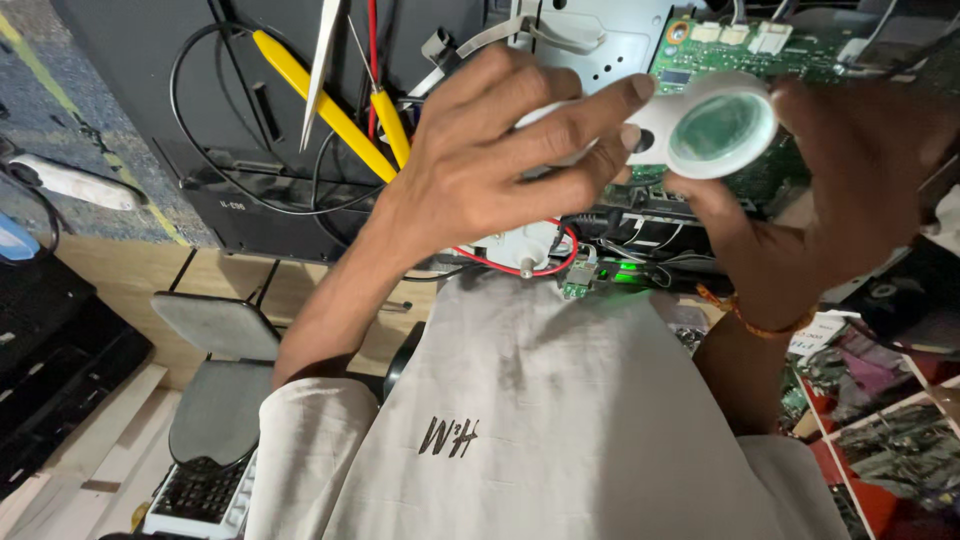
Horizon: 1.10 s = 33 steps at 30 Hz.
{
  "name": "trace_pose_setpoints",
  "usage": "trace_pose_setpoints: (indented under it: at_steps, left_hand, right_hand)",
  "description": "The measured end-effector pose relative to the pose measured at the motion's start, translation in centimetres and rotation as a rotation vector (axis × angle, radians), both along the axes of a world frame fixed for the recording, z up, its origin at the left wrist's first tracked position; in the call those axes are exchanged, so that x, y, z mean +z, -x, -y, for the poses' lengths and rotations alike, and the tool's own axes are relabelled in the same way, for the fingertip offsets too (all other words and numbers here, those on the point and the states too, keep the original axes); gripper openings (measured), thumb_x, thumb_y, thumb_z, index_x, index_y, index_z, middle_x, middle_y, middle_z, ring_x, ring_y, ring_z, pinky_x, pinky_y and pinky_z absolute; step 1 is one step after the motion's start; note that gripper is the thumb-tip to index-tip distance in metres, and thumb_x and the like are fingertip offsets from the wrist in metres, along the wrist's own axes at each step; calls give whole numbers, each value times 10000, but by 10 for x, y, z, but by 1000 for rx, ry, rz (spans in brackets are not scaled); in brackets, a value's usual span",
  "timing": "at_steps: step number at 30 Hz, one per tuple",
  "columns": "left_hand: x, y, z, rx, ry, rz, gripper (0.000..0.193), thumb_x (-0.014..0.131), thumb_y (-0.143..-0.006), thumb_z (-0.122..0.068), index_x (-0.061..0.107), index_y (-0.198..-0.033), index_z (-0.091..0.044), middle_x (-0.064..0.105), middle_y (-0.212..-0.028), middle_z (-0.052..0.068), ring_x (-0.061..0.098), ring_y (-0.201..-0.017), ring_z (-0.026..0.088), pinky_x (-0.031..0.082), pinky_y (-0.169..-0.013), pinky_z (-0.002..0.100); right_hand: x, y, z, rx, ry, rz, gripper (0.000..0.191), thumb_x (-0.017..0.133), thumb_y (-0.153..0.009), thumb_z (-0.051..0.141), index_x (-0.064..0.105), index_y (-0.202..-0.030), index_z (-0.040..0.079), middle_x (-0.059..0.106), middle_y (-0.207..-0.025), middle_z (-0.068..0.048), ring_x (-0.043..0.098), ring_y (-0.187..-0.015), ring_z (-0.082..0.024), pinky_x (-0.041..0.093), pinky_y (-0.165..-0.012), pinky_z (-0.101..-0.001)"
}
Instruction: The person works on an opened flat-screen TV lying on a repair bench, using tweezers on the mainboard, wiping the board with a cloth, and probing board points with multimeter test leads while viewing through a magnifier. They briefly open a drawer to take an item and reposition the TV chassis during the work.
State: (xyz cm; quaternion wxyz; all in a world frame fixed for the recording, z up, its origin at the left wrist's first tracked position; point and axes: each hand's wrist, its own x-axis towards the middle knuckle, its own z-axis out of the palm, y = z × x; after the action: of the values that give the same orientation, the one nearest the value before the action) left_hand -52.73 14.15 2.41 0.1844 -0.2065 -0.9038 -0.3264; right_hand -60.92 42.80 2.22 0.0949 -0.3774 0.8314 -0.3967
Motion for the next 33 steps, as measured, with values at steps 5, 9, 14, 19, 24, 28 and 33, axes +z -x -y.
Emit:
trace_pose_setpoints:
  at_steps: [5,9,14,19,24,28,33]
  left_hand:
    - [-6,-2,-3,35,31,19,240,808,-927,-135,688,-1133,-113,625,-1391,-3,603,-1038,157,469,-875,323]
    - [-8,-4,-5,44,48,7,248,834,-954,-152,702,-1161,-110,632,-1373,-9,600,-1008,173,476,-873,335]
    - [-8,-7,-8,50,1,-2,221,823,-974,-159,666,-1111,-86,609,-1382,23,630,-1098,194,477,-890,357]
    - [-9,-16,-14,73,14,19,219,815,-1002,-143,663,-1141,-67,619,-1402,47,641,-1162,214,474,-920,387]
    - [-16,-23,-15,67,51,8,269,794,-1001,-146,644,-1203,-50,595,-1431,75,621,-1213,261,481,-980,419]
    - [-24,-23,-16,65,135,-64,280,780,-1003,-128,633,-1224,-40,581,-1448,86,605,-1216,273,481,-997,429]
    - [-31,-25,-19,77,190,-107,285,764,-976,-108,620,-1212,-42,569,-1459,89,595,-1223,271,484,-1019,430]
  right_hand:
    - [-5,-6,9,-47,-55,-160,619,973,-873,272,667,-1304,-50,651,-1242,-175,556,-1160,-354,449,-1037,-473]
    - [-3,-7,11,-44,-39,-159,606,954,-871,243,674,-1332,-35,650,-1248,-160,553,-1171,-351,454,-1038,-463]
    - [-10,0,14,40,76,-246,572,877,-888,189,640,-1353,-45,643,-1258,-177,556,-1163,-369,449,-1014,-476]
    - [-11,-2,19,38,128,-301,546,913,-938,236,640,-1324,-38,640,-1267,-161,570,-1164,-359,438,-968,-476]
    - [-4,-8,26,6,124,-279,503,859,-920,260,643,-1295,4,614,-1187,-119,547,-1153,-321,455,-986,-433]
    - [-4,-9,27,-12,134,-223,460,895,-911,154,640,-1265,8,619,-1177,-115,558,-1121,-301,465,-974,-402]
    - [-2,-8,26,18,166,-235,452,896,-888,52,603,-1230,5,618,-1181,-122,571,-1105,-303,461,-966,-400]
